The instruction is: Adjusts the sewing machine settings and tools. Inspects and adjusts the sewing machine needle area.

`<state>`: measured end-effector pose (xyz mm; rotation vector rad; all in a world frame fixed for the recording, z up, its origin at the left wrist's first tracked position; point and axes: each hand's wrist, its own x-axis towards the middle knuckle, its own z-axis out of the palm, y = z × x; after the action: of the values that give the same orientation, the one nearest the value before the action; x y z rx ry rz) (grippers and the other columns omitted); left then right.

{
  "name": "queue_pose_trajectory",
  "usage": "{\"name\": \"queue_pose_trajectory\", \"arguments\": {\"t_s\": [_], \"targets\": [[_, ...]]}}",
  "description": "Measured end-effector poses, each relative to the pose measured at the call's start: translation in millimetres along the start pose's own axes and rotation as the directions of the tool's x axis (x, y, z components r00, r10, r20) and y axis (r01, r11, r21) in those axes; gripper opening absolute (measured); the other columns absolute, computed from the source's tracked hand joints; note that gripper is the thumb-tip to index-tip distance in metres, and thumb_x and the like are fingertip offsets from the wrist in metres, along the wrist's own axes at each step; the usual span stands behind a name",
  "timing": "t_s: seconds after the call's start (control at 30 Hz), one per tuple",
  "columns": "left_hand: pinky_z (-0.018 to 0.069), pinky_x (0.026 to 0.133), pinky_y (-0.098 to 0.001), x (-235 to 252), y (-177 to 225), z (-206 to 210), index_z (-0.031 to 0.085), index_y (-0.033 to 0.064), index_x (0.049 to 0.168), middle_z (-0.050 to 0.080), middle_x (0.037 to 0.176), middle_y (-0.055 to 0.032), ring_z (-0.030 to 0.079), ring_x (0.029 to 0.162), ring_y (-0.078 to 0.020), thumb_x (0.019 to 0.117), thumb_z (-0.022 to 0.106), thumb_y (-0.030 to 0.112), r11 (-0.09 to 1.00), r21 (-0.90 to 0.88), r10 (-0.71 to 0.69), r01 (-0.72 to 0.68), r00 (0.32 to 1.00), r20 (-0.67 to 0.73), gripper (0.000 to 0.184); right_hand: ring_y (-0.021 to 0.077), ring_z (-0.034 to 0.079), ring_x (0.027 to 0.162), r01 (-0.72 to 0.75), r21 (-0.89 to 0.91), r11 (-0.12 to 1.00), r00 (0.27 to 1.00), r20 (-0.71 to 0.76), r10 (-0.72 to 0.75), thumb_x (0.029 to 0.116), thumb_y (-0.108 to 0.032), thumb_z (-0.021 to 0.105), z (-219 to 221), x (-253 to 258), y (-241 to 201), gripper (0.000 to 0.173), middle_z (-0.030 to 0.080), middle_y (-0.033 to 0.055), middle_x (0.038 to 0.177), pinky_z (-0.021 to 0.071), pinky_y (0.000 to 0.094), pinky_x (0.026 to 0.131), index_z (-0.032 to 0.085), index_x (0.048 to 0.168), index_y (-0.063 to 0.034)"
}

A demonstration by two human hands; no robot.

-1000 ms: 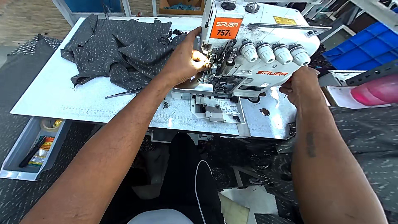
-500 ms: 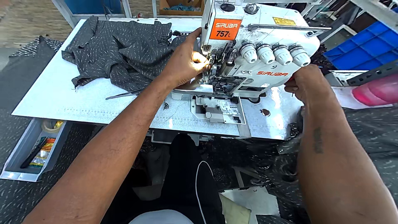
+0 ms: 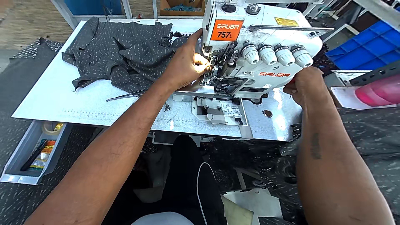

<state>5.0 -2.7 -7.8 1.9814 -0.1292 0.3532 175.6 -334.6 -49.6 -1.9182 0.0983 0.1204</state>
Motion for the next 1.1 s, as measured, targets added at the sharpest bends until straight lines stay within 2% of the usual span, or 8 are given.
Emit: {"name": "queue_pose_trajectory", "arguments": {"t_s": [0.3, 0.47, 0.6, 0.67, 0.77, 0.83, 0.97, 1.1], "targets": [[0.0610, 0.075, -0.0234, -2, 2, 0, 0.020, 0.0012, 0.159, 0.075, 0.079, -0.0026, 0.072, 0.070, -0.0062, 0.0862, 0.081, 0.007, 0.999, 0.033, -0.017, 0.016, 1.000, 0.003, 0.095, 0.0028, 0.037, 0.044, -0.066, -0.063, 0.996, 0.997, -0.039, 0.063, 0.1027, -0.062, 0.044, 1, -4, -7, 0.042, 0.048, -0.0098, 0.060, 0.0316, 0.0230, 0.042, 0.053, 0.084, -0.0249], [0.0627, 0.074, -0.0254, -1, 1, 1, 0.022, 0.0001, 0.158, 0.075, 0.080, -0.0067, 0.074, 0.071, -0.0104, 0.0841, 0.081, 0.000, 0.997, -0.078, -0.009, 0.008, 1.000, -0.011, 0.094, 0.0023, 0.030, 0.041, -0.044, -0.027, 0.999, 0.999, -0.024, 0.043, 0.1029, -0.062, 0.044, 1, -1, -4, 0.044, 0.042, -0.0108, 0.055, 0.0256, 0.0221, 0.040, 0.049, 0.077, -0.0264], [0.0630, 0.071, -0.0261, -1, 3, 0, 0.023, -0.0015, 0.157, 0.074, 0.080, -0.0091, 0.073, 0.070, -0.0127, 0.0821, 0.081, -0.005, 0.987, -0.160, -0.017, 0.012, 0.999, -0.031, 0.095, 0.0031, 0.036, 0.044, -0.051, -0.057, 0.997, 0.998, -0.035, 0.049, 0.1028, -0.062, 0.043, 2, -1, -4, 0.044, 0.047, -0.0094, 0.059, 0.0310, 0.0235, 0.042, 0.052, 0.083, -0.0244], [0.0629, 0.072, -0.0257, -1, 4, 0, 0.024, -0.0016, 0.157, 0.074, 0.080, -0.0088, 0.073, 0.070, -0.0123, 0.0820, 0.081, -0.004, 0.987, -0.158, -0.020, 0.015, 0.999, -0.033, 0.094, 0.0037, 0.039, 0.047, -0.040, -0.069, 0.997, 0.999, -0.029, 0.038, 0.1035, -0.062, 0.040, 1, -2, -2, 0.044, 0.048, -0.0088, 0.064, 0.0341, 0.0247, 0.045, 0.054, 0.089, -0.0230], [0.0627, 0.071, -0.0248, -1, 3, 1, 0.024, -0.0010, 0.157, 0.074, 0.079, -0.0070, 0.073, 0.069, -0.0107, 0.0821, 0.082, -0.002, 0.992, -0.122, -0.016, 0.011, 0.999, -0.037, 0.095, 0.0030, 0.037, 0.044, -0.046, -0.092, 0.995, 0.998, -0.039, 0.042, 0.1028, -0.063, 0.042, 1, -2, -4, 0.044, 0.047, -0.0097, 0.059, 0.0314, 0.0234, 0.042, 0.053, 0.084, -0.0243], [0.0621, 0.073, -0.0244, -1, 2, 1, 0.022, -0.0016, 0.158, 0.074, 0.079, -0.0061, 0.072, 0.069, -0.0096, 0.0827, 0.082, 0.000, 0.996, -0.089, -0.001, -0.002, 0.999, -0.034, 0.096, 0.0042, 0.038, 0.047, -0.091, -0.169, 0.981, 0.996, -0.033, 0.086, 0.1024, -0.063, 0.041, -2, -2, -11, 0.046, 0.047, -0.0077, 0.064, 0.0335, 0.0252, 0.046, 0.054, 0.088, -0.0221], [0.0621, 0.074, -0.0249, -1, 1, 2, 0.023, -0.0015, 0.158, 0.074, 0.079, -0.0064, 0.072, 0.070, -0.0096, 0.0827, 0.082, 0.000, 0.996, -0.090, 0.004, -0.007, 0.999, -0.036, 0.096, 0.0038, 0.038, 0.047, -0.153, -0.233, 0.960, 0.988, -0.044, 0.147, 0.0997, -0.063, 0.048, -4, 3, -20, 0.043, 0.048, -0.0066, 0.065, 0.0317, 0.0235, 0.045, 0.054, 0.092, -0.0213], [0.0617, 0.072, -0.0236, -2, 2, 2, 0.023, -0.0010, 0.158, 0.074, 0.078, -0.0054, 0.072, 0.069, -0.0085, 0.0840, 0.081, 0.001, 0.999, -0.053, 0.000, -0.001, 1.000, -0.030, 0.094, 0.0029, 0.035, 0.044, -0.120, -0.191, 0.974, 0.993, -0.045, 0.113, 0.1004, -0.062, 0.047, -2, 2, -16, 0.042, 0.046, -0.0088, 0.060, 0.0300, 0.0232, 0.043, 0.052, 0.085, -0.0234]]}}
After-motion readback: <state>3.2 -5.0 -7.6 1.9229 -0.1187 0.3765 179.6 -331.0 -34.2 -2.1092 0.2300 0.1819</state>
